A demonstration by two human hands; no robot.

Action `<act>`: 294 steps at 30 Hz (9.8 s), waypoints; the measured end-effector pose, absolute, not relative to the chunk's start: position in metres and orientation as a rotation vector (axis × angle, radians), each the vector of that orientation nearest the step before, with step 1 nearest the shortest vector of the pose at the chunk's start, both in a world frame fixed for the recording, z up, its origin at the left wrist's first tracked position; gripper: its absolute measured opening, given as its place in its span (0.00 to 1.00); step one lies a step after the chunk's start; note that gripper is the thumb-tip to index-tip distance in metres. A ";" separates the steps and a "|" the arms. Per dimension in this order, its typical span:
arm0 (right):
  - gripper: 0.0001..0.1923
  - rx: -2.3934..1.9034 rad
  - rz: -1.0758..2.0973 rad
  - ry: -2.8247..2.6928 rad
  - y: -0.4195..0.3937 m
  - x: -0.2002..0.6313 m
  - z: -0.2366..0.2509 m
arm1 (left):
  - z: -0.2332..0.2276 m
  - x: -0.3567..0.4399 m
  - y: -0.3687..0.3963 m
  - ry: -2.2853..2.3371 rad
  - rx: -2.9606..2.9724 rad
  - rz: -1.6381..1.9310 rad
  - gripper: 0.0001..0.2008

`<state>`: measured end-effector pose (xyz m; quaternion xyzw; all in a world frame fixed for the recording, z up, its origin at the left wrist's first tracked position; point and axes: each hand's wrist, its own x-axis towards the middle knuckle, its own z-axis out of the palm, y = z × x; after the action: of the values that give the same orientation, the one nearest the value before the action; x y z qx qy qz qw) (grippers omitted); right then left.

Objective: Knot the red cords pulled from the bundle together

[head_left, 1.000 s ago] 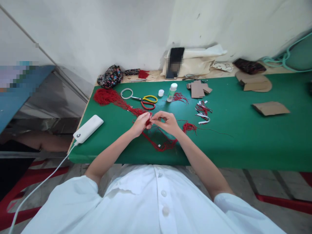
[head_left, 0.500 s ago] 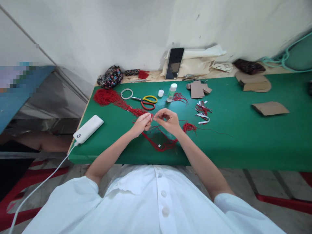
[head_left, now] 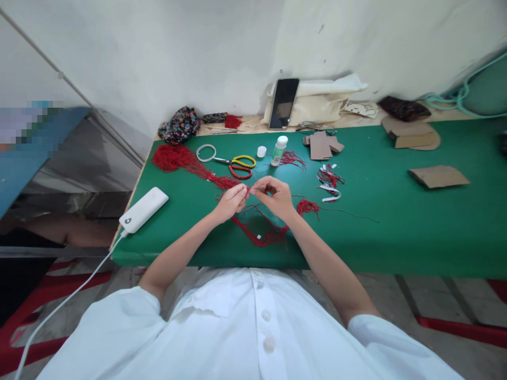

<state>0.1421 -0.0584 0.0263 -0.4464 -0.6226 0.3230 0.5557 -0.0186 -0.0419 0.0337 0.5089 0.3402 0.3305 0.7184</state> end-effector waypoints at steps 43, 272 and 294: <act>0.08 -1.054 0.616 -1.601 -0.061 0.142 0.025 | 0.026 -0.017 -0.041 0.734 1.253 0.751 0.27; 0.19 -1.010 1.711 -1.328 -0.055 0.139 0.020 | 0.044 -0.025 -0.030 0.762 0.881 0.808 0.14; 0.18 -1.044 1.661 -1.545 -0.055 0.141 0.024 | 0.044 -0.026 -0.029 0.759 0.877 0.827 0.13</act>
<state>0.1413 -0.0554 0.0242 -0.3965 -0.5870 0.6309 0.3165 -0.0264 -0.0289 0.0438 0.4022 0.3484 0.3793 0.7570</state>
